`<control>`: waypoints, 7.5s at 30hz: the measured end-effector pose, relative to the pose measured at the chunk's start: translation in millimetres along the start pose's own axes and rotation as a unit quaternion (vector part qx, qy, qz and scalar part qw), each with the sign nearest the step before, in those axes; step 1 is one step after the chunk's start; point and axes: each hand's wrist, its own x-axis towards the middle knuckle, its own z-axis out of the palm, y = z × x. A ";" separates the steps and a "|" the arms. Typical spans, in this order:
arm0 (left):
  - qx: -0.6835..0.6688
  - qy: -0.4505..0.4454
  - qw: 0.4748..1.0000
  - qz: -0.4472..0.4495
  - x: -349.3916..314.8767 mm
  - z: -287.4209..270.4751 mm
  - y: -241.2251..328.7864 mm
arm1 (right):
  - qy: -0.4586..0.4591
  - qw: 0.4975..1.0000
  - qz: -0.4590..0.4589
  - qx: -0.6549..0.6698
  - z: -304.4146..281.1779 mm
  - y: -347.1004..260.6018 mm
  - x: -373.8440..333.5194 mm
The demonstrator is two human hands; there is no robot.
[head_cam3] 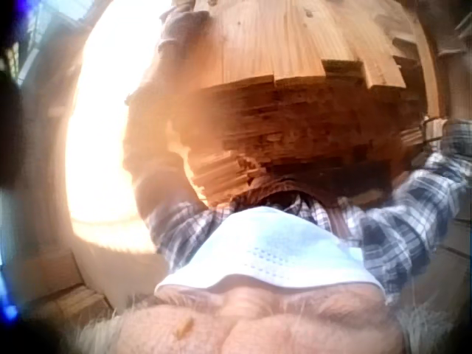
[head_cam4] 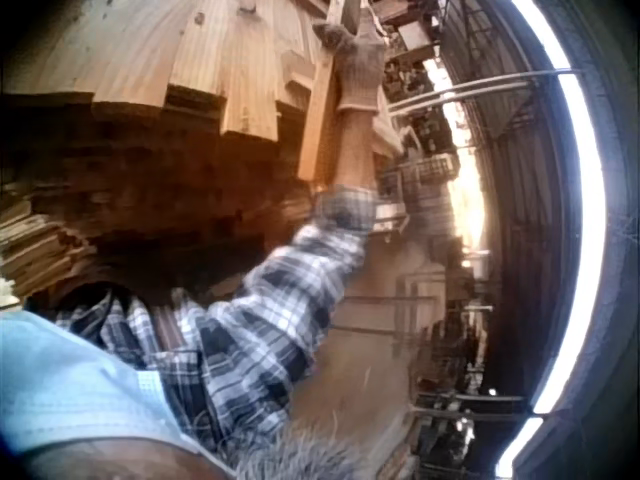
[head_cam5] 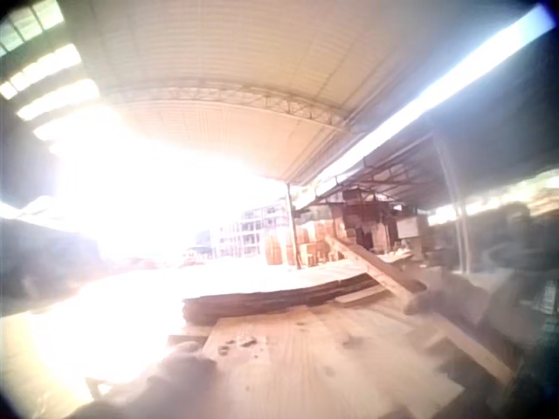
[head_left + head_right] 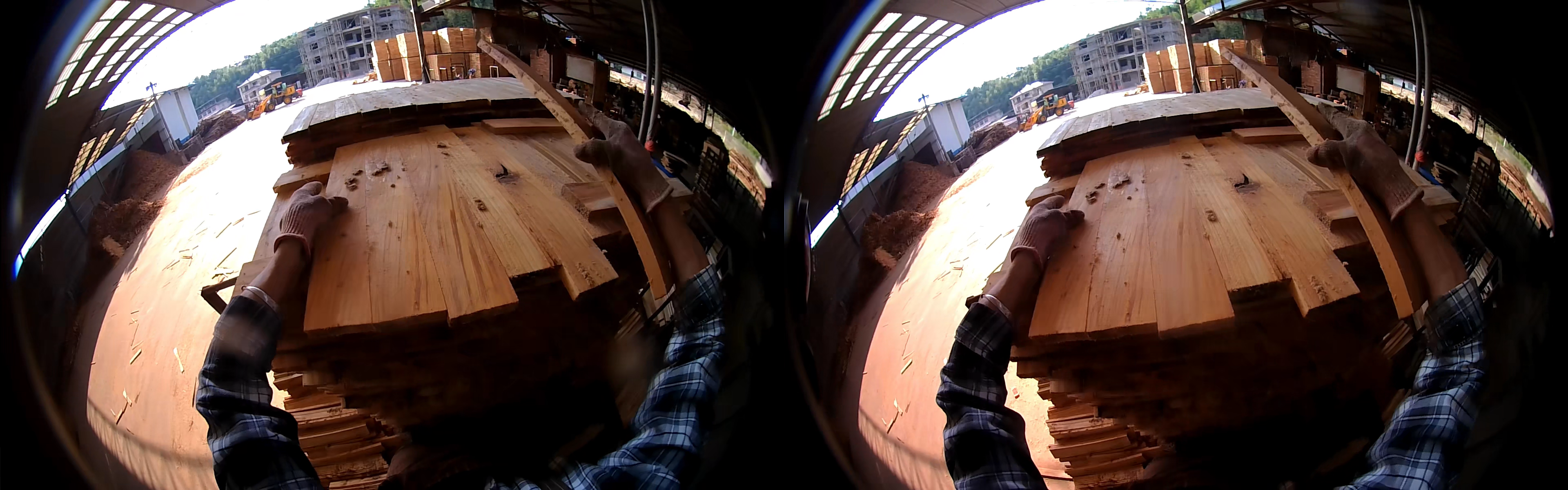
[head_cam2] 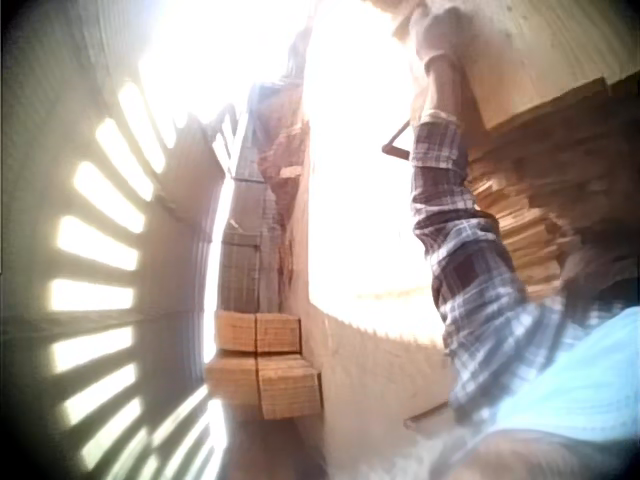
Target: The person picks up wooden planks from a large pile and stacks them onto a metal rack. They repeatedly lift the planks, align them, and place them in a neat stack within the lumber yard.
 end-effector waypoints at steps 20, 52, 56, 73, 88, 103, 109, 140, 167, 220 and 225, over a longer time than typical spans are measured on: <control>-0.474 -0.153 0.864 0.079 -96.0 -47.4 -20.9 | 0.304 0.800 -0.400 -0.328 139.3 4.7 -130.4; -0.359 0.000 0.910 0.209 -141.6 -77.1 -17.0 | -0.062 0.941 -0.325 -0.069 162.1 -101.1 5.8; -0.395 -0.161 0.905 0.012 -72.9 -101.5 -19.8 | -0.108 0.960 -0.174 -0.190 132.3 -48.2 -35.7; 0.128 -0.001 0.990 0.061 29.9 -44.1 -86.5 | -0.046 0.940 -0.259 -0.220 140.3 -60.4 -44.2; 0.158 -0.044 0.986 0.042 34.2 -45.1 -85.0 | -0.019 0.944 -0.254 -0.212 139.2 -62.4 -45.6; 0.026 0.144 0.935 0.324 -157.6 -64.6 -74.3 | -0.075 0.980 -0.104 -0.151 138.3 -95.4 -58.3; -0.282 0.074 0.945 0.149 -186.1 -32.7 -122.8 | -0.092 0.965 -0.183 -0.164 150.7 -43.9 -46.6; -0.545 0.312 0.470 -0.620 -593.7 133.1 -464.9 | -0.733 0.658 -0.148 -0.087 675.9 -36.3 -403.9; -0.722 0.162 0.444 -0.505 -532.8 511.9 -893.7 | -0.360 0.925 0.104 0.060 1235.1 251.9 -499.8; -0.631 0.144 0.758 -0.079 -334.1 -155.9 -304.0 | -0.224 0.709 -0.149 0.651 480.1 -388.5 -167.5; -0.617 -0.055 0.783 0.058 -254.7 -152.4 -129.8 | -0.116 0.900 -0.253 0.336 296.8 -340.6 -112.7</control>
